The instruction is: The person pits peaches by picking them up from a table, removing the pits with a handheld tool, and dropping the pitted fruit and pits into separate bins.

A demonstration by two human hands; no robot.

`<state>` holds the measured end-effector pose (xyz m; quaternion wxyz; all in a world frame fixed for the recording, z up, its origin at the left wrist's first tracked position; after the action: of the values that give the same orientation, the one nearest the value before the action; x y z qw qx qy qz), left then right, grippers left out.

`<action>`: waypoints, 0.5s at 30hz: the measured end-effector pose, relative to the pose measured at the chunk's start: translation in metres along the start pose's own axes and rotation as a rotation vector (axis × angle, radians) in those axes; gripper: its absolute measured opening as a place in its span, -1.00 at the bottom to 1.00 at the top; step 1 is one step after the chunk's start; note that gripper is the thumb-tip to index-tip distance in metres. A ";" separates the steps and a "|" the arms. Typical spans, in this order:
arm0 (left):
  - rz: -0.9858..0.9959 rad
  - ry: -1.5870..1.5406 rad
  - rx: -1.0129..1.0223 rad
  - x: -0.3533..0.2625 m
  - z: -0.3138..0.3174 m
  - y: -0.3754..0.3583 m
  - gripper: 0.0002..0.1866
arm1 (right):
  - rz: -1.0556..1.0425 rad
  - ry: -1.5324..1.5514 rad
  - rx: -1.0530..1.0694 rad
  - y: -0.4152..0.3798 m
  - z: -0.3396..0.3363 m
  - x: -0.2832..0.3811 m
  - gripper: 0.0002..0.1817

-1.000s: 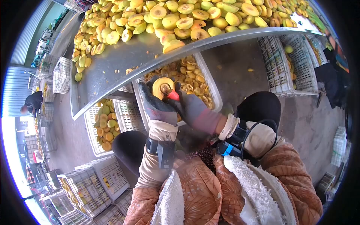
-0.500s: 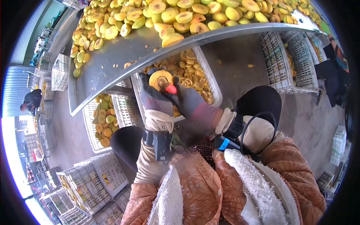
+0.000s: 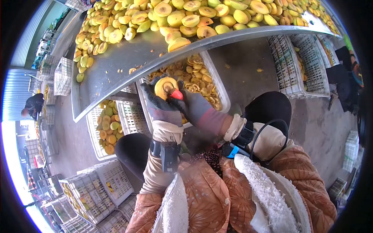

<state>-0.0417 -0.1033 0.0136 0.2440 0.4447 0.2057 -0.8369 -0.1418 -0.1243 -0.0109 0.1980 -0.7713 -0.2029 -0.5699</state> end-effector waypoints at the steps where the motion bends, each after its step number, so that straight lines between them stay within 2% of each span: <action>1: 0.001 -0.027 -0.005 0.001 -0.001 0.000 -0.54 | 0.016 -0.004 0.047 0.000 0.000 0.000 -0.53; 5: -0.043 -0.032 -0.106 0.001 0.000 -0.003 -0.52 | 0.082 -0.083 0.153 0.003 -0.004 0.004 -0.55; 7: -0.071 -0.040 -0.171 0.002 0.000 -0.005 -0.51 | 0.099 -0.023 0.173 0.001 -0.004 0.004 -0.54; 11: -0.019 0.127 -0.096 -0.004 -0.005 -0.003 -0.42 | 0.092 0.171 0.266 -0.001 -0.004 0.004 -0.49; 13: -0.212 -0.131 -0.035 -0.007 -0.011 0.004 -0.28 | 0.093 0.120 0.317 -0.007 -0.017 0.023 -0.49; 14: -0.053 -0.043 -0.104 -0.006 -0.020 0.016 -0.19 | 0.096 0.077 0.366 -0.010 -0.018 0.029 -0.48; 15: -0.054 -0.037 -0.109 -0.007 -0.022 0.018 -0.19 | 0.098 0.083 0.371 -0.008 -0.013 0.025 -0.48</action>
<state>-0.0135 -0.1036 0.0055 0.2489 0.4094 0.2586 -0.8388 -0.1502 -0.1222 0.0177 0.3726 -0.7062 -0.2582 -0.5438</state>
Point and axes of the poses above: each hand's wrist, its own y-axis towards the middle knuckle, its own z-axis out of the palm, x = y × z, the point moved 4 cm from there along y, towards the middle knuckle, and after that the axes turned 3 degrees about z, right-handed, at the moved point
